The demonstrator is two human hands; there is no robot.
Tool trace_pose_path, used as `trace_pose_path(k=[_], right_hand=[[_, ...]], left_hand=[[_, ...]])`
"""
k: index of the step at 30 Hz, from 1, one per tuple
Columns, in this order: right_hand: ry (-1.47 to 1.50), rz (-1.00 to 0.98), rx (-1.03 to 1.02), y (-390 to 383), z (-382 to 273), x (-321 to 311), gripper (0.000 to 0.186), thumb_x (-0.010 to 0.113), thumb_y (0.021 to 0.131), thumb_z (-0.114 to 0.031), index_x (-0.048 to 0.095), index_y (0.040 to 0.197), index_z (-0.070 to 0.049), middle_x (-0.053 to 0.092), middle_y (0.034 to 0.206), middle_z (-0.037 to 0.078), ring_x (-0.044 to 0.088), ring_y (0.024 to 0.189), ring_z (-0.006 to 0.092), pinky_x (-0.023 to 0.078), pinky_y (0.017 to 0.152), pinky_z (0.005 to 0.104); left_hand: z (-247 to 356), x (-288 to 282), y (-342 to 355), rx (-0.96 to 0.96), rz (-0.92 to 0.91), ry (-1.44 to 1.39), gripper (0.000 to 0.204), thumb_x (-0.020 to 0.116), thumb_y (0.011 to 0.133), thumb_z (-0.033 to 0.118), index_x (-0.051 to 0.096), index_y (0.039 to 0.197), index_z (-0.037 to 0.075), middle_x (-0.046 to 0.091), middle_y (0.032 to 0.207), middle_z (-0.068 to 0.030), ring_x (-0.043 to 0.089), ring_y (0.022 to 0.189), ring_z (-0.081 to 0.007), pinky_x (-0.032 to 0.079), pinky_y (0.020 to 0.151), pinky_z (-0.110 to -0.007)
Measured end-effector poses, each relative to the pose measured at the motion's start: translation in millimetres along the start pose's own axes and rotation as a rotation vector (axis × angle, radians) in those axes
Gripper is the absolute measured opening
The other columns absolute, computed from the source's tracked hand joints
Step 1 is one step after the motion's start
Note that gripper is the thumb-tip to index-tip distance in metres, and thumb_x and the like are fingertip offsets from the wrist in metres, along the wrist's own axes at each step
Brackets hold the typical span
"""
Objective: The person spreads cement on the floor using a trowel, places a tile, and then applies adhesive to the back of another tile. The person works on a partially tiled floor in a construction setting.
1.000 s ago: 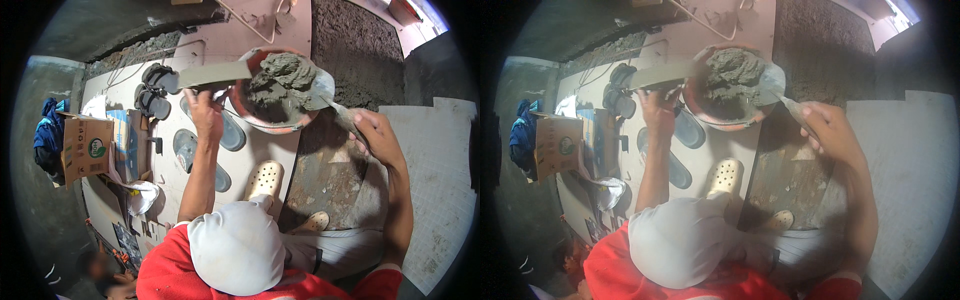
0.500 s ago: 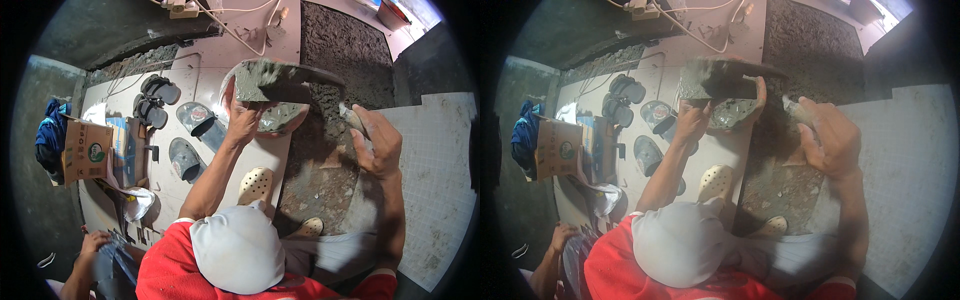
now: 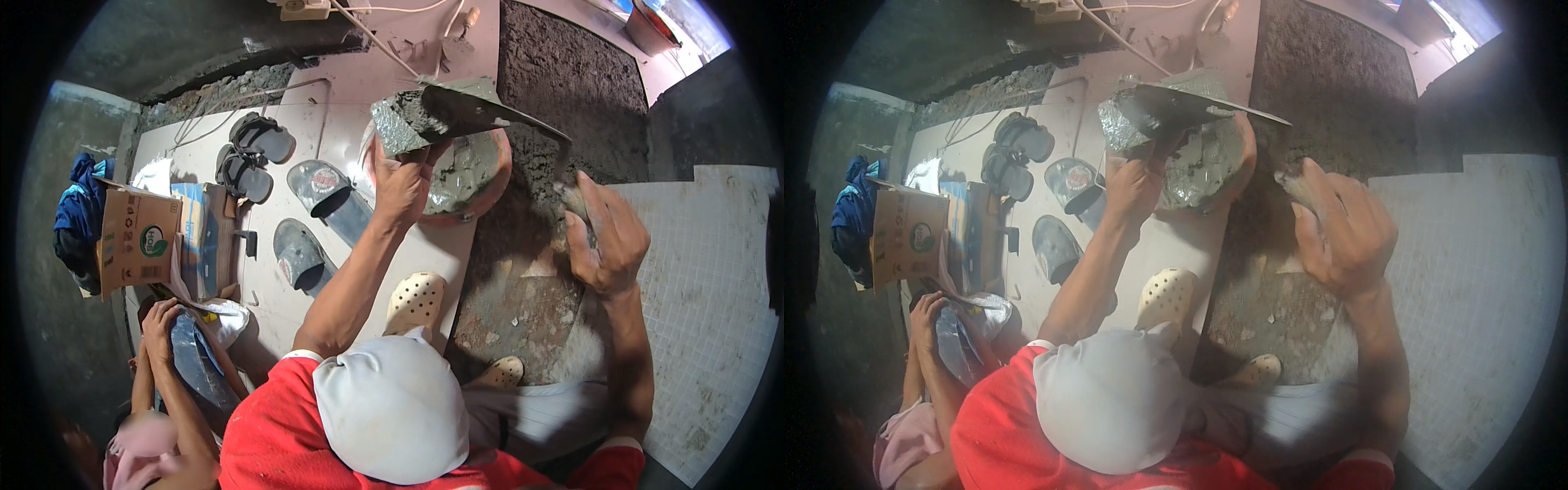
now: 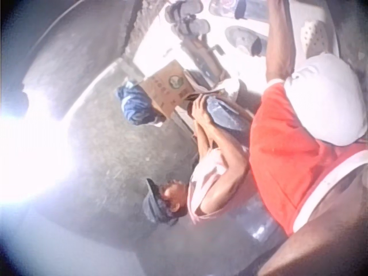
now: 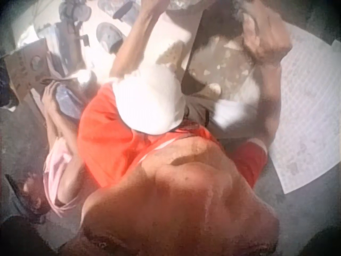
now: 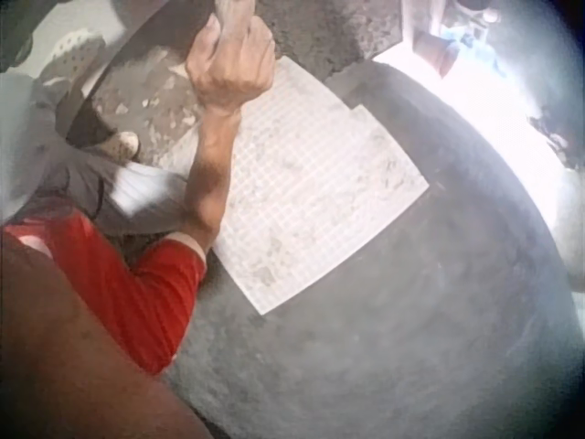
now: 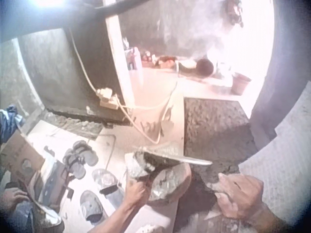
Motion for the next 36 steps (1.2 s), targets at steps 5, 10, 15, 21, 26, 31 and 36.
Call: trace_pose_path(k=[5,10,15,21,26,31,36], right_hand=[[-0.022,-0.029,0.092,-2.2,7.3,13.4,0.047,0.073,0.086,0.0,0.067,0.133,0.005,0.075,0.11,0.02,0.074,0.094,0.0364,0.06,0.083,0.0404],[0.045,0.116,0.139,-8.5,-3.0,46.1,0.048,0.073,0.089,-0.006,0.064,0.136,0.003,0.069,0.118,0.019,0.072,0.093,0.0342,0.06,0.079,0.0429],[0.116,0.21,0.295,-8.7,-14.0,89.9,0.055,0.076,0.092,-0.007,0.058,0.144,0.0,0.065,0.121,0.016,0.068,0.111,0.0342,0.059,0.089,0.0438],[0.254,0.321,0.263,-2.6,-37.9,128.3,0.069,0.078,0.088,0.004,0.05,0.151,0.002,0.061,0.119,0.022,0.064,0.105,0.0374,0.056,0.083,0.0443],[0.248,0.326,0.298,-14.4,-42.0,139.6,0.068,0.08,0.088,0.003,0.053,0.15,0.0,0.058,0.118,0.022,0.062,0.1,0.0363,0.055,0.079,0.0442],[0.273,0.262,0.392,-29.6,-34.2,149.0,0.059,0.08,0.088,0.003,0.058,0.143,0.001,0.058,0.117,0.021,0.061,0.103,0.0357,0.055,0.078,0.0435],[0.165,0.105,0.42,-66.9,-24.8,165.4,0.046,0.078,0.088,0.003,0.063,0.131,0.0,0.06,0.117,0.021,0.059,0.108,0.0393,0.052,0.085,0.0487]], left_hand=[[26.4,9.0,2.2,0.122,0.056,0.066,0.047,0.06,0.103,-0.009,0.046,0.145,0.007,0.062,0.142,-0.0124,0.063,0.133,-0.0285,0.054,0.115,-0.049],[46.2,29.7,4.6,0.205,0.086,0.1,0.05,0.07,0.099,-0.005,0.045,0.141,0.004,0.063,0.135,-0.0112,0.065,0.125,-0.0221,0.056,0.11,-0.041],[63.0,54.3,9.2,0.295,0.081,0.192,0.052,0.074,0.097,-0.004,0.046,0.14,0.001,0.064,0.133,-0.0112,0.065,0.123,-0.0183,0.055,0.106,-0.035],[77.9,65.8,-5.9,0.359,0.215,0.504,0.055,0.074,0.093,-0.009,0.045,0.139,-0.001,0.063,0.129,-0.0107,0.064,0.12,-0.0196,0.051,0.103,-0.032],[92.7,74.4,-8.5,0.466,0.201,0.693,0.056,0.075,0.089,-0.007,0.045,0.136,0.0,0.063,0.125,-0.0097,0.063,0.116,-0.0181,0.05,0.1,-0.031],[96.2,79.1,-8.0,0.474,0.161,0.65,0.053,0.068,0.091,-0.009,0.046,0.139,-0.002,0.064,0.126,-0.012,0.065,0.114,-0.0191,0.053,0.096,-0.031],[109.8,74.3,-1.9,0.474,0.167,0.686,0.048,0.063,0.096,-0.008,0.047,0.141,-0.004,0.064,0.129,-0.0141,0.067,0.112,-0.0186,0.057,0.094,-0.033]])
Point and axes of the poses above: each hand's wrist, its own y-axis towards the middle knuckle, its own x-axis out of the palm, z = x × y, the point moved 10 cm from there along y, towards the middle knuckle
